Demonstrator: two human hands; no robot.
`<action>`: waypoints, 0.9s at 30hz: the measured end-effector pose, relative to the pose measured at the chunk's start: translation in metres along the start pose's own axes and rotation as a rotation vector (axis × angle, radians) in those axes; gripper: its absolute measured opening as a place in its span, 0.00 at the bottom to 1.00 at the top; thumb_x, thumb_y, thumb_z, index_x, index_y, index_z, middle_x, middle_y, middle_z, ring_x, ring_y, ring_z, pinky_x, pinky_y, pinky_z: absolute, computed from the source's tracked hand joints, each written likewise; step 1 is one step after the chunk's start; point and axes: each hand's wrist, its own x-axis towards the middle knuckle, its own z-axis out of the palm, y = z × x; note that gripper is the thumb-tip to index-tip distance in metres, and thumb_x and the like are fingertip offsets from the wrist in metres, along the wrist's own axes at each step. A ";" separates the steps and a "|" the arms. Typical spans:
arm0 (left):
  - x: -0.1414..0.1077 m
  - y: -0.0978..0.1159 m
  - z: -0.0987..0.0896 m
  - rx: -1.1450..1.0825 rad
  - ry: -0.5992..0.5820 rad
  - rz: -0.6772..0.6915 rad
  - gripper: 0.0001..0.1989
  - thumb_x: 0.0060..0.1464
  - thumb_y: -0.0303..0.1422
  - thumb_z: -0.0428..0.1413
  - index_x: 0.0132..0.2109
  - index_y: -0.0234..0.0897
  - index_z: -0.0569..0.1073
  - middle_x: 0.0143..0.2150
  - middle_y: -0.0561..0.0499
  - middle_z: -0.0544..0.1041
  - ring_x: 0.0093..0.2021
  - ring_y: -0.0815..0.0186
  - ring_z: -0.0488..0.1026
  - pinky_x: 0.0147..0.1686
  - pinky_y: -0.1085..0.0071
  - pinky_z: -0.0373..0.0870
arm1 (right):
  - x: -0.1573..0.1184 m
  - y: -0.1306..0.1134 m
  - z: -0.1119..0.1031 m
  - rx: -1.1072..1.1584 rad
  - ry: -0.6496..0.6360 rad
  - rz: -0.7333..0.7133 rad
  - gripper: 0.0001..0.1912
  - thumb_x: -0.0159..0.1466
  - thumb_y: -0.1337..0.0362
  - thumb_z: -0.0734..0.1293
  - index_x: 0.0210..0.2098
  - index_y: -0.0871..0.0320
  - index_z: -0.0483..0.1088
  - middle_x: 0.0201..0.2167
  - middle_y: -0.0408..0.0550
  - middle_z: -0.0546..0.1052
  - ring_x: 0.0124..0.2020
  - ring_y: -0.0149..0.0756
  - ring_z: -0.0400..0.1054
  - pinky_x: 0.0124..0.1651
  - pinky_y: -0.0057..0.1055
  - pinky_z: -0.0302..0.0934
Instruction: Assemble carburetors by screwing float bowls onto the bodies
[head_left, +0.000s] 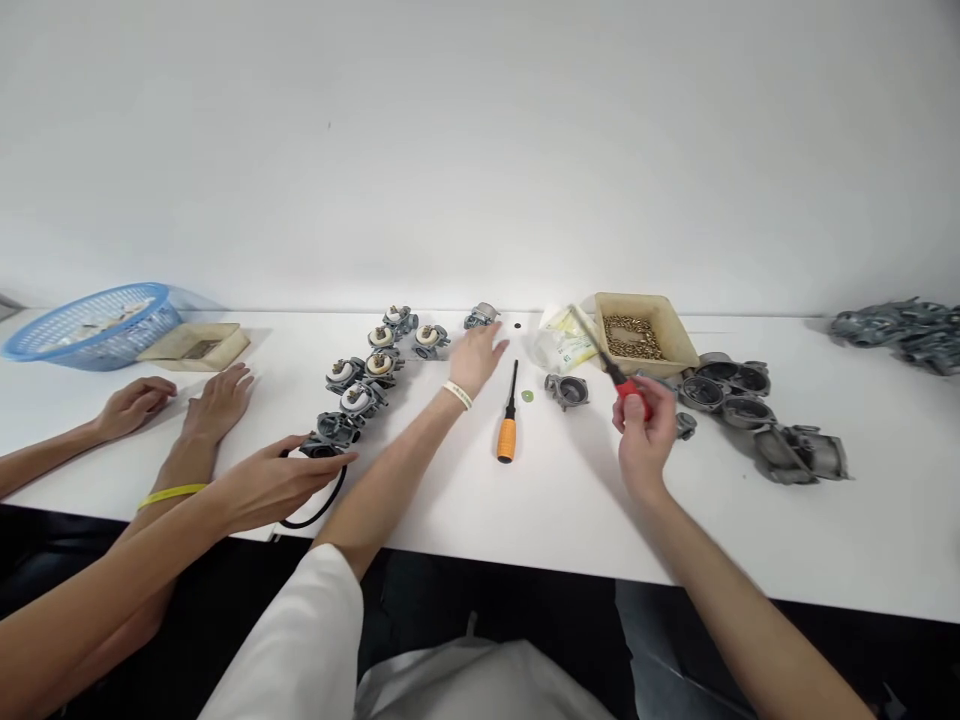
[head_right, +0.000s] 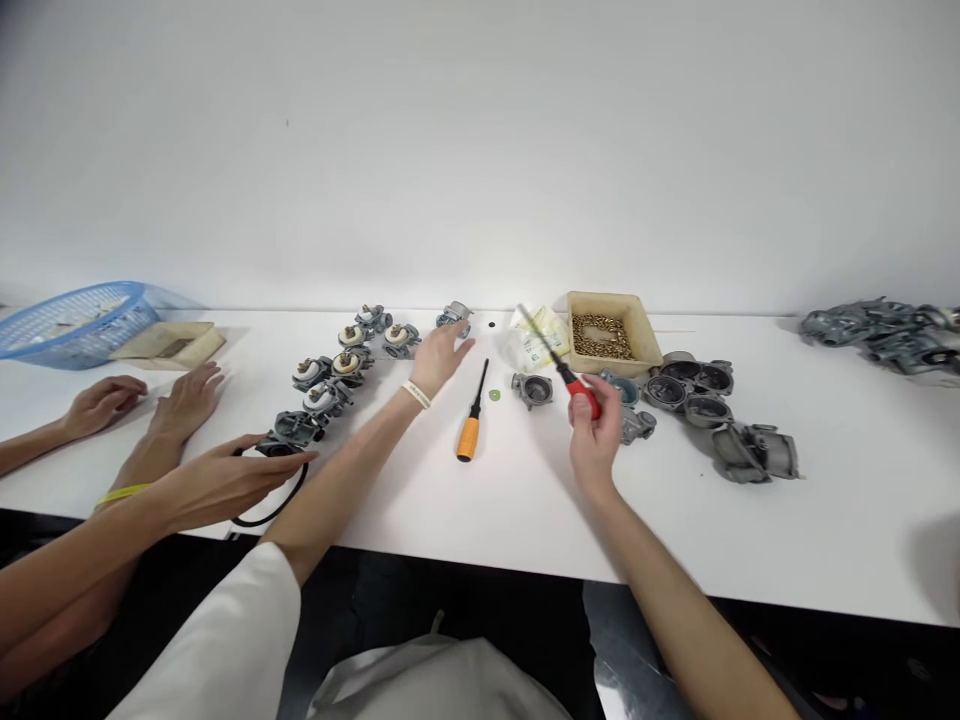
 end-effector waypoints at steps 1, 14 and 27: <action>-0.011 0.014 0.006 -0.013 -0.021 0.095 0.22 0.69 0.38 0.49 0.65 0.37 0.68 0.63 0.38 0.72 0.66 0.51 0.65 0.64 0.59 0.60 | 0.004 -0.001 -0.002 0.054 0.045 0.006 0.22 0.71 0.47 0.57 0.59 0.49 0.57 0.38 0.46 0.68 0.31 0.31 0.64 0.30 0.29 0.60; -0.049 0.063 0.068 0.067 -0.192 0.379 0.27 0.58 0.37 0.63 0.61 0.34 0.68 0.55 0.40 0.73 0.58 0.50 0.67 0.58 0.54 0.63 | 0.017 0.012 -0.005 0.327 0.172 0.063 0.27 0.61 0.43 0.70 0.49 0.56 0.65 0.32 0.42 0.71 0.26 0.25 0.63 0.21 0.21 0.51; -0.128 0.014 0.016 -0.499 0.036 0.228 0.30 0.54 0.38 0.66 0.63 0.46 0.68 0.56 0.45 0.67 0.56 0.56 0.70 0.54 0.62 0.71 | -0.002 0.008 0.001 0.194 0.023 0.036 0.25 0.61 0.47 0.71 0.50 0.56 0.70 0.31 0.43 0.71 0.25 0.28 0.63 0.23 0.25 0.55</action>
